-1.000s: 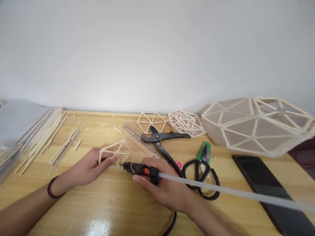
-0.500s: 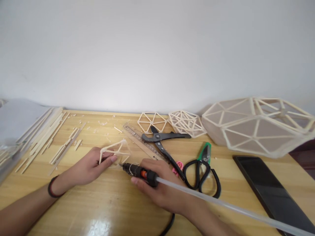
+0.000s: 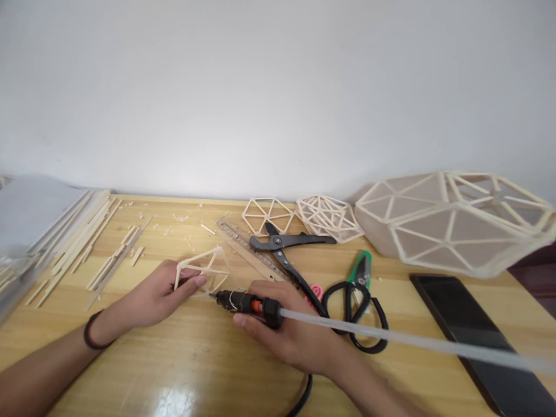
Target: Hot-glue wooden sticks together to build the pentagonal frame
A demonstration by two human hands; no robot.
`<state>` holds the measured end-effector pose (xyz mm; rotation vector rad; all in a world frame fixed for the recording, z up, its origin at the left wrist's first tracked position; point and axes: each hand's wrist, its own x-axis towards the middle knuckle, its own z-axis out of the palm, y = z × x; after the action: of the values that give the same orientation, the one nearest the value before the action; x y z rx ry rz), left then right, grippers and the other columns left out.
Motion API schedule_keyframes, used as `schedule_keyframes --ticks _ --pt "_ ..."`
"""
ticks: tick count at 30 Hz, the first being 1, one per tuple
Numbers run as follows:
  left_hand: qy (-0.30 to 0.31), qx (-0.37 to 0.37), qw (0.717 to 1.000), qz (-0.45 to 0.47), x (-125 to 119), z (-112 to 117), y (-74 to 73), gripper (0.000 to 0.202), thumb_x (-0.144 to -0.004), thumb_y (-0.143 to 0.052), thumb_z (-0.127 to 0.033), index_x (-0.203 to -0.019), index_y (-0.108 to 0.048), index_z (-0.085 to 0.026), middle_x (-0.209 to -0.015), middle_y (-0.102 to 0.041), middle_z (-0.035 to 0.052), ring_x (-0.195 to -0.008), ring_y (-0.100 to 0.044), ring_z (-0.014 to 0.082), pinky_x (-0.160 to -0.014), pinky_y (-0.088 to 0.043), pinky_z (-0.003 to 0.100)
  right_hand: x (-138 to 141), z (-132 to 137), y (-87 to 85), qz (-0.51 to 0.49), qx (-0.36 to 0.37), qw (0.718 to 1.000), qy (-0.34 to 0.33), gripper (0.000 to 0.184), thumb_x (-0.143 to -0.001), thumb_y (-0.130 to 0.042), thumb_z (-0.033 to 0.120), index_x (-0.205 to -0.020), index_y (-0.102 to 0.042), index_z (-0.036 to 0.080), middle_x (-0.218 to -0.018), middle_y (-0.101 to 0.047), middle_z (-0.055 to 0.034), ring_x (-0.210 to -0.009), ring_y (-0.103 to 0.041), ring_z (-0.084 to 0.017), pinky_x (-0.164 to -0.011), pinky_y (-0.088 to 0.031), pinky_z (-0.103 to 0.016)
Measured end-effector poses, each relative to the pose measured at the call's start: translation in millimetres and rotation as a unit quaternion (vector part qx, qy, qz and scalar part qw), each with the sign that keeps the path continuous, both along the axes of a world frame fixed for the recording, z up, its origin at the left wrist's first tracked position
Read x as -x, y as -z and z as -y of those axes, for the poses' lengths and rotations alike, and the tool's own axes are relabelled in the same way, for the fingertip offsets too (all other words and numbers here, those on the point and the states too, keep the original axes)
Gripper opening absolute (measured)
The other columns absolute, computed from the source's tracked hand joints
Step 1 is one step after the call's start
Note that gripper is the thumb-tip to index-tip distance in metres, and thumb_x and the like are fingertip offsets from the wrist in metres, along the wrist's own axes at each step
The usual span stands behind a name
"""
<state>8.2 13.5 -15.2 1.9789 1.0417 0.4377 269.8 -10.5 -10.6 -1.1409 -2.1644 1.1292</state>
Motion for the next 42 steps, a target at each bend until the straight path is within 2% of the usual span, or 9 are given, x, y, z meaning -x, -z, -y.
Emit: schedule_keyframes --ticks 3,7,13,17,24,33,37,42 --pt "-0.002 -0.001 1.000 0.001 0.2 0.3 -0.2 0.042 -0.108 -0.035 -0.037 -0.070 -0.039 -0.018 -0.067 -0.041 -0.0037 -0.063 -0.040 0.0112 -0.063 -0.033 0.026 1.3 0.3 -0.4 0.018 -0.003 1.000 0.001 0.034 -0.099 -0.057 0.042 -0.071 -0.054 0.023 -0.068 -0.054 0.0021 -0.063 -0.057 -0.017 -0.063 -0.046 -0.030" --pt "-0.001 0.004 1.000 0.004 0.8 0.8 -0.6 0.042 -0.108 -0.035 -0.038 -0.071 -0.040 -0.018 -0.067 -0.040 -0.0043 -0.062 -0.040 0.0107 -0.062 -0.032 0.025 3.2 1.6 2.8 -0.005 -0.021 1.000 0.003 0.032 -0.099 -0.059 0.042 -0.073 -0.055 0.024 -0.070 -0.058 0.0009 -0.066 -0.060 -0.018 -0.062 -0.046 -0.030" --pt "0.000 0.015 1.000 -0.001 0.4 -0.1 -0.6 0.044 -0.108 -0.034 -0.038 -0.071 -0.046 -0.017 -0.071 -0.050 -0.0017 -0.065 -0.046 0.0126 -0.065 -0.035 0.027 -1.0 1.3 1.4 -0.016 -0.020 1.000 0.002 0.032 -0.097 -0.060 0.042 -0.071 -0.055 0.024 -0.069 -0.057 0.0012 -0.064 -0.059 -0.018 -0.065 -0.048 -0.030" --pt "0.001 0.001 1.000 0.001 -0.5 -0.3 -1.1 0.043 -0.108 -0.035 -0.036 -0.070 -0.043 -0.018 -0.068 -0.045 -0.0028 -0.064 -0.043 0.0120 -0.064 -0.034 0.026 -0.3 0.3 -0.8 0.005 -0.003 1.000 -0.012 0.030 -0.099 -0.058 0.038 -0.073 -0.056 0.023 -0.070 -0.056 0.0017 -0.064 -0.058 -0.016 -0.064 -0.046 -0.028" --pt "-0.003 -0.001 1.000 0.004 0.4 0.2 -0.3 0.043 -0.107 -0.036 -0.036 -0.069 -0.042 -0.018 -0.066 -0.044 -0.0034 -0.062 -0.042 0.0112 -0.062 -0.033 0.025 -3.1 3.6 2.0 -0.022 -0.039 0.999 -0.002 0.035 -0.099 -0.057 0.046 -0.073 -0.062 0.024 -0.069 -0.064 -0.0018 -0.066 -0.061 -0.020 -0.065 -0.049 -0.031" --pt "-0.003 0.001 1.000 -0.001 0.3 -0.2 0.4 0.044 -0.107 -0.036 -0.037 -0.069 -0.047 -0.017 -0.067 -0.048 -0.0030 -0.063 -0.045 0.0114 -0.063 -0.036 0.025 -1.1 3.4 7.9 -0.021 -0.037 0.999 -0.017 0.029 -0.098 -0.057 0.045 -0.079 -0.065 0.025 -0.072 -0.065 -0.0017 -0.068 -0.063 -0.020 -0.066 -0.052 -0.032" --pt "-0.004 -0.006 1.000 0.004 0.0 -0.1 0.2 0.045 -0.107 -0.036 -0.037 -0.069 -0.049 -0.017 -0.067 -0.048 -0.0030 -0.062 -0.044 0.0113 -0.062 -0.036 0.025 -1.2 2.8 5.5 0.007 -0.033 0.999 -0.014 0.029 -0.098 -0.060 0.041 -0.075 -0.062 0.023 -0.071 -0.062 0.0001 -0.066 -0.062 -0.018 -0.065 -0.049 -0.030" --pt "-0.004 0.005 1.000 -0.001 -0.4 -0.9 0.3 0.045 -0.107 -0.036 -0.038 -0.071 -0.051 -0.017 -0.072 -0.055 -0.0012 -0.066 -0.048 0.0124 -0.065 -0.038 0.026 -2.0 2.9 7.2 -0.003 -0.036 0.999 -0.007 0.031 -0.098 -0.060 0.044 -0.075 -0.062 0.023 -0.071 -0.064 -0.0012 -0.067 -0.062 -0.019 -0.063 -0.048 -0.030"
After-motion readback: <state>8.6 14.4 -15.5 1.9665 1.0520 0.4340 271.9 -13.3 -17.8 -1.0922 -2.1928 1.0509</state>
